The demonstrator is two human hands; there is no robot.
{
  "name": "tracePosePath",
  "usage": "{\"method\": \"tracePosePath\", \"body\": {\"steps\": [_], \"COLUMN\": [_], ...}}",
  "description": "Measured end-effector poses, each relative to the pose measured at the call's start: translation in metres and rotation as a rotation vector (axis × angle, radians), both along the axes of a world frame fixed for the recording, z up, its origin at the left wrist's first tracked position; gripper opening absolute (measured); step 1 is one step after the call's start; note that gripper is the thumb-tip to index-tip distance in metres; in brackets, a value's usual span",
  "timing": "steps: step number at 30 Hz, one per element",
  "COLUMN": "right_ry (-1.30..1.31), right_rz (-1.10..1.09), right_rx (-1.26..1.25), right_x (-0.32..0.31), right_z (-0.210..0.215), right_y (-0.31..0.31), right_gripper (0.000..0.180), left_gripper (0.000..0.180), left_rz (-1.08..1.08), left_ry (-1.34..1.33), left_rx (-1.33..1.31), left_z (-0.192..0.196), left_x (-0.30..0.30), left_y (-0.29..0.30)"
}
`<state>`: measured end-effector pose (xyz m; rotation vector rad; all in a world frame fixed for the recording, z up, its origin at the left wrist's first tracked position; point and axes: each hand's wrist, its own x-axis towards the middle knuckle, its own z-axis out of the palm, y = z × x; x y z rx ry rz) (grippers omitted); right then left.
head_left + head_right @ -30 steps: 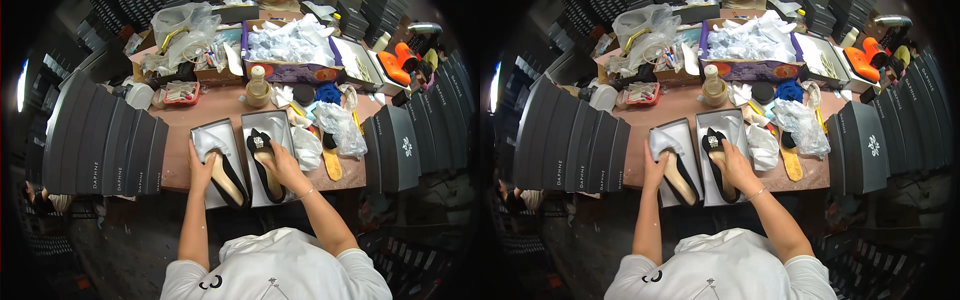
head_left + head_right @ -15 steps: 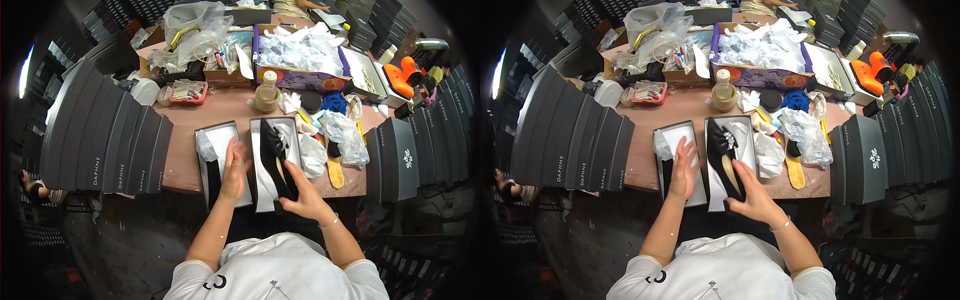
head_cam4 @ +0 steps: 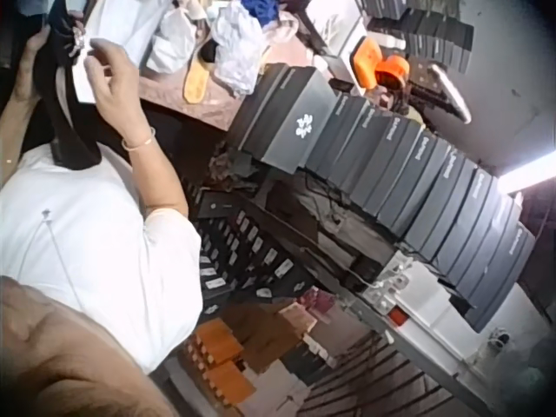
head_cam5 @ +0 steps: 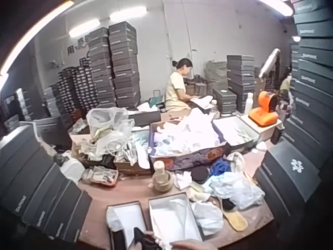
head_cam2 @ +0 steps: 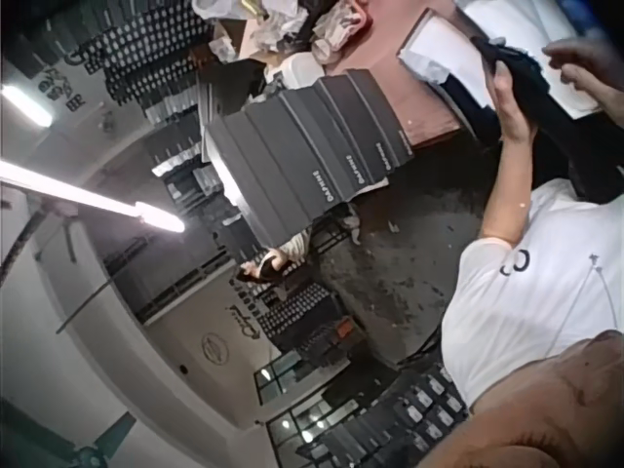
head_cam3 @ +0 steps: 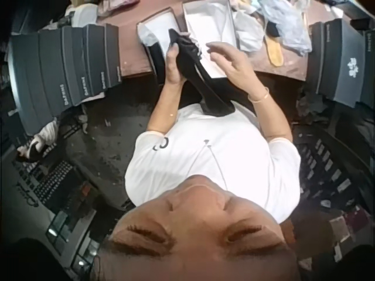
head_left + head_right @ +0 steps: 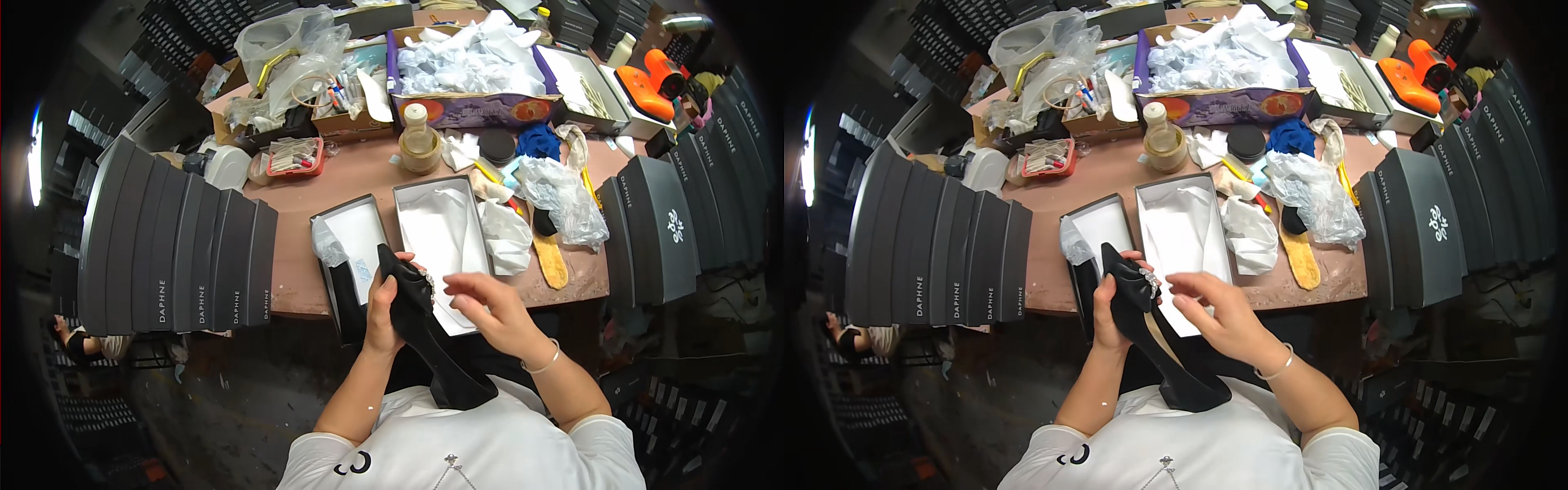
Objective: The person is cleaning high-heeled shoes with a cloth and brush before carefully wrapping them in tissue paper and placing them into shoe boxes.
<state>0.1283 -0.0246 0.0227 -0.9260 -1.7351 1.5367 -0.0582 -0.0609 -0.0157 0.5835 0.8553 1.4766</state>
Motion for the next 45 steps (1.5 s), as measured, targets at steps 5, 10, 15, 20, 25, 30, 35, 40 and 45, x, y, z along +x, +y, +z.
{"method": "tracePosePath", "body": {"steps": [5, 10, 15, 20, 25, 30, 35, 40, 45], "right_ry": [0.095, 0.232, 0.059, -0.084, -0.405, -1.159, -1.255, -1.033, -1.361], "right_rz": [0.037, 0.013, -0.018, -0.369, -0.422, -0.349, -0.665, -0.609, -0.096], "right_rx": [-0.011, -0.041, 0.151, 0.147, 0.354, 0.526, 0.954, 0.74, 0.846], "right_x": [-0.016, -0.027, -0.005, 0.067, 0.092, 0.135, 0.239, 0.202, 0.169], "right_z": [0.003, -0.009, -0.008, -0.054, -0.109, -0.105, -0.135, -0.077, -0.123], "right_y": [0.013, 0.002, 0.005, 0.066, 0.133, 0.175, 0.22, 0.222, 0.199], "right_gripper": [0.027, 0.023, 0.02, 0.019, 0.026, 0.04, 0.031, 0.019, 0.018], "left_gripper": [0.061, 0.083, 0.077, 0.085, 0.07, 0.067, 0.067, 0.067, 0.061], "left_rz": [-0.029, 0.149, -0.159, -0.405, -0.455, -0.453, -0.498, -0.403, -0.482], "left_ry": [0.091, 0.269, -0.065, -0.359, -0.313, -0.347, -0.312, -0.346, -0.372], "left_rx": [0.008, 0.243, 0.153, 0.399, 0.172, 0.1, 0.127, -0.059, -0.032], "left_z": [0.012, -0.007, -0.016, -0.052, -0.038, -0.044, -0.056, -0.056, -0.059], "left_x": [-0.001, -0.006, -0.001, -0.025, -0.003, 0.003, 0.006, 0.011, 0.006], "left_y": [-0.006, 0.007, 0.01, 0.025, 0.043, 0.06, 0.074, 0.076, 0.079]}}
